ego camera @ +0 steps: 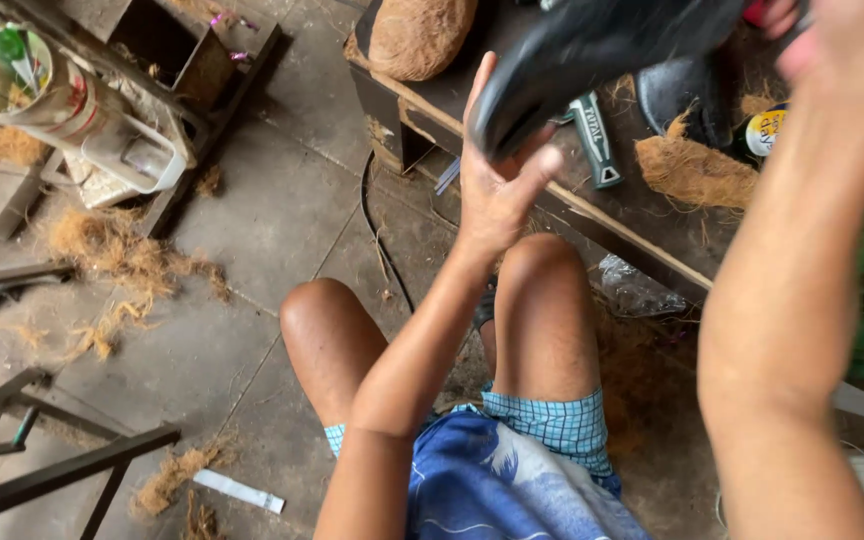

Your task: Drying a coconut fiber shoe with a hair dryer, inserting a shoe last, and trimming excess material with a knife.

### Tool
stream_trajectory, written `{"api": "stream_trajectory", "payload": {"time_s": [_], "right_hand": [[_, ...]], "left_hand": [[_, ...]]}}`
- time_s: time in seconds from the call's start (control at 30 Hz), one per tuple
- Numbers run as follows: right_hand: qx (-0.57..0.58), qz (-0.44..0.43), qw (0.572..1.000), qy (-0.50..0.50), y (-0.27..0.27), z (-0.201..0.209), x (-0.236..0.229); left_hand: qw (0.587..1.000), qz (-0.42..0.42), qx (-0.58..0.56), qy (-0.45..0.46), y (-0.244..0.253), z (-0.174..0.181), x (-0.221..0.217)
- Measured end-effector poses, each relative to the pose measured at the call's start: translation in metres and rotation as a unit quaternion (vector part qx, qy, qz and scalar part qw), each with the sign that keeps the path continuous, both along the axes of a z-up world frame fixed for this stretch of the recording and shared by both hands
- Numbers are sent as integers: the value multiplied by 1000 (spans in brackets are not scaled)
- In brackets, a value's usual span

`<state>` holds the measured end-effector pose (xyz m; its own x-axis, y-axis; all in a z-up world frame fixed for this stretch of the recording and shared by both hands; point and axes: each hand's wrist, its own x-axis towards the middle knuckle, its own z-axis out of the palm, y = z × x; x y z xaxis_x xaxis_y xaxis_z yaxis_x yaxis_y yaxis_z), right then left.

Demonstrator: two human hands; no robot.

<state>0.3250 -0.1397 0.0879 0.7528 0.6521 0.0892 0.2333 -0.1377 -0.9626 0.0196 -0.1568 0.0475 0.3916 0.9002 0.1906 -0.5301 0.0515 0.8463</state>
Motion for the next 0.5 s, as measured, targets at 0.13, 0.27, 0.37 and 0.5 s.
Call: {"api": "stream_trajectory", "payload": {"time_s": [0.13,0.27,0.37,0.5], "right_hand": [[6,93,995,30,-25,30,-98],[-19,190,981,-47,-36,5,-122],[-146,146,957,-204,-35,-25,-113],[-151,47,827,-540,-33,-62,-45]], "left_hand": [[954,268,-85,-102,-17,-17,-14],[927,355,-125,-10,-4,-44,-77],[905,365,-215,-41,6,-46,-115],[914,354,-196,-19,-1,-46,-129]]}}
